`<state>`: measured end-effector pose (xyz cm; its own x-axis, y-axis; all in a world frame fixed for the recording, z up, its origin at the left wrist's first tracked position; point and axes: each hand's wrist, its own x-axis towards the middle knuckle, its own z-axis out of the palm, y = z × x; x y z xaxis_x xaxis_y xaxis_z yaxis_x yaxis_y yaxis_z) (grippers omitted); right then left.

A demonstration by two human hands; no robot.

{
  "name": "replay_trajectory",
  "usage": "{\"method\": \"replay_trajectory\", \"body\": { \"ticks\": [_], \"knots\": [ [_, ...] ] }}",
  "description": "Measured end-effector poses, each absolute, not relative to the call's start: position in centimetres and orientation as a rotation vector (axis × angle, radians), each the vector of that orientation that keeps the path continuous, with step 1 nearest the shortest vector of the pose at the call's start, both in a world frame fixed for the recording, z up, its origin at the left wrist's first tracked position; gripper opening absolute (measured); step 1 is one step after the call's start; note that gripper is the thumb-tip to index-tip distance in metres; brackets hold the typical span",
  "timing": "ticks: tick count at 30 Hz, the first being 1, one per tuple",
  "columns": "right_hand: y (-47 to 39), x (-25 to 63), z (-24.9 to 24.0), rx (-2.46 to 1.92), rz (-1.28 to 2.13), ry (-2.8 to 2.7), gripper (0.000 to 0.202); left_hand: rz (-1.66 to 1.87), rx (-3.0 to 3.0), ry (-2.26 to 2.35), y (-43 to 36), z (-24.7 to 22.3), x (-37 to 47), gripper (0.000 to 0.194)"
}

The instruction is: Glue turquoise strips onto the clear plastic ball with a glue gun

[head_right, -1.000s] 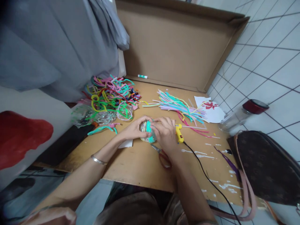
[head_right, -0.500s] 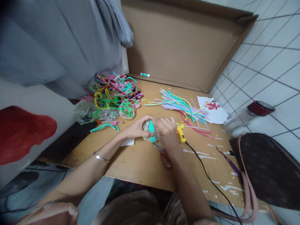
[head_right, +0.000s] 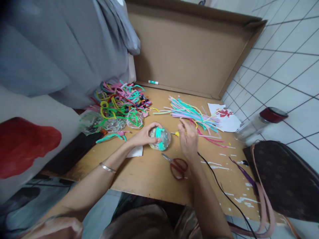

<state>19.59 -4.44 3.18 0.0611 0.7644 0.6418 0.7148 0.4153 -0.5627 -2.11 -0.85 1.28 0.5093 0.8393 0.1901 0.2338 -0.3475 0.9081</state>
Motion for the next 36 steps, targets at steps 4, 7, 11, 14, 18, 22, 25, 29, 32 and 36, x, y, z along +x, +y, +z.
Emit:
{"method": "replay_trajectory", "body": {
  "ticks": [4, 7, 11, 14, 18, 22, 25, 29, 32, 36],
  "knots": [
    [-3.9, 22.4, 1.6, -1.757, -0.174, -1.626, 0.043, 0.874, 1.802, 0.883, -0.4, 1.0, -2.3, 0.049],
    [-4.0, 22.7, 0.0, -2.011, -0.356, -1.710, 0.046, 0.880, 1.753, 0.882, -0.4, 1.1, -2.3, 0.048],
    [-4.3, 22.3, -1.1, -2.118, -0.564, -1.794, 0.057, 0.865, 1.741, 0.858, -0.2, 1.0, -2.4, 0.050],
    [-4.3, 22.0, -0.8, -2.309, -0.400, -1.814, 0.054, 0.830, 1.741, 0.847, -0.2, 0.7, -2.5, 0.057],
    [-4.1, 21.4, 0.5, -2.568, -0.007, -1.759, 0.049, 0.830, 1.743, 0.864, -0.3, 0.6, -2.3, 0.076],
    [-4.1, 20.9, 2.0, -2.615, 0.146, -1.628, 0.052, 0.853, 1.759, 0.870, -0.4, 0.5, -2.2, 0.081],
    [-4.3, 21.3, 2.9, -2.526, 0.072, -1.488, 0.055, 0.848, 1.796, 0.897, -0.5, 0.6, -2.2, 0.071],
    [-4.6, 22.1, 3.6, -2.293, -0.122, -1.409, 0.049, 0.860, 1.789, 0.917, -0.5, 0.7, -2.1, 0.064],
    [-4.8, 21.8, 3.6, -2.126, -0.197, -1.450, 0.043, 0.868, 1.757, 0.908, -0.4, 0.7, -2.1, 0.064],
    [-5.0, 20.8, 3.4, -1.987, -0.250, -1.555, 0.033, 0.874, 1.744, 0.906, -0.3, 0.6, -2.0, 0.063]
  ]
}}
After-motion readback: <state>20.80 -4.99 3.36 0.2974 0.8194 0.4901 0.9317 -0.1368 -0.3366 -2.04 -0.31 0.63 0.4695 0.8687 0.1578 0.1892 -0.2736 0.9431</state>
